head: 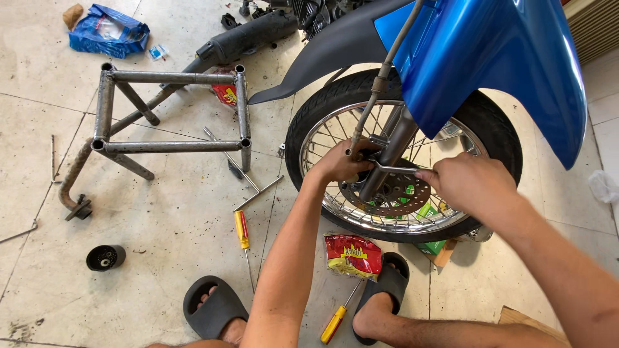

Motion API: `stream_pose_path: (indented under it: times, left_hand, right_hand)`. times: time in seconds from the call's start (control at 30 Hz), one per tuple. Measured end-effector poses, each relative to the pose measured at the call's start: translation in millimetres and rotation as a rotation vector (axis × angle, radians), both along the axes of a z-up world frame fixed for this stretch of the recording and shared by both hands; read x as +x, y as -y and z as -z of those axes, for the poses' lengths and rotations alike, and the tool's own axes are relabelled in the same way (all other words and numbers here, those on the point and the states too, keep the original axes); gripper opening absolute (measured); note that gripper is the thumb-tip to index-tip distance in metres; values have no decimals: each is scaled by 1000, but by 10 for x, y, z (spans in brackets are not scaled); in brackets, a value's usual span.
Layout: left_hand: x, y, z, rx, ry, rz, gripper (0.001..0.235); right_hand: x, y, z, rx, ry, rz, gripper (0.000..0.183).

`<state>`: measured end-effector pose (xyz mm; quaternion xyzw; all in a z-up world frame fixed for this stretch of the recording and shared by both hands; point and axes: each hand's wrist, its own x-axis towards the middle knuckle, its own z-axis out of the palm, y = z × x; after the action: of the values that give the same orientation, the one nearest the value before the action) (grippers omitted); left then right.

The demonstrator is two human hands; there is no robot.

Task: The person is sitting on the floor and working on the front wheel of a blue motorcycle. They use a wrench to tighten a bolt on the wheel hub and adjust the brake caliper area.

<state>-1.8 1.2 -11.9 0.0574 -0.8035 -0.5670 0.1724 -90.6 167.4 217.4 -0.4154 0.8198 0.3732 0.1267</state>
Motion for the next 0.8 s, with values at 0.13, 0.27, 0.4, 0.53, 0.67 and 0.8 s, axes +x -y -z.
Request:
stream_pose_path:
  times: [0.13, 0.27, 0.4, 0.53, 0.67, 0.8]
  left_hand:
    - [24, -11, -67, 9, 24, 1, 49]
    - [74, -33, -152, 33, 38, 12, 44]
    - [-45, -55, 133, 98, -78, -44, 51]
    - [16, -91, 75, 73, -71, -51, 51]
    - [68, -82, -27, 0, -63, -80, 52]
    - [330, -186, -171, -268, 101, -168, 88]
  right_hand:
    - [1, -162, 113, -96, -157, -115, 62]
    - [16, -252, 187, -157, -168, -75, 66]
    - [-2, -322, 158, -337, -30, 6, 60]
    - [64, -481, 272, -390, 20, 83, 62]
    - [-4, -425, 306, -373, 88, 107, 61]
    - [71, -374, 154, -285, 95, 20, 60]
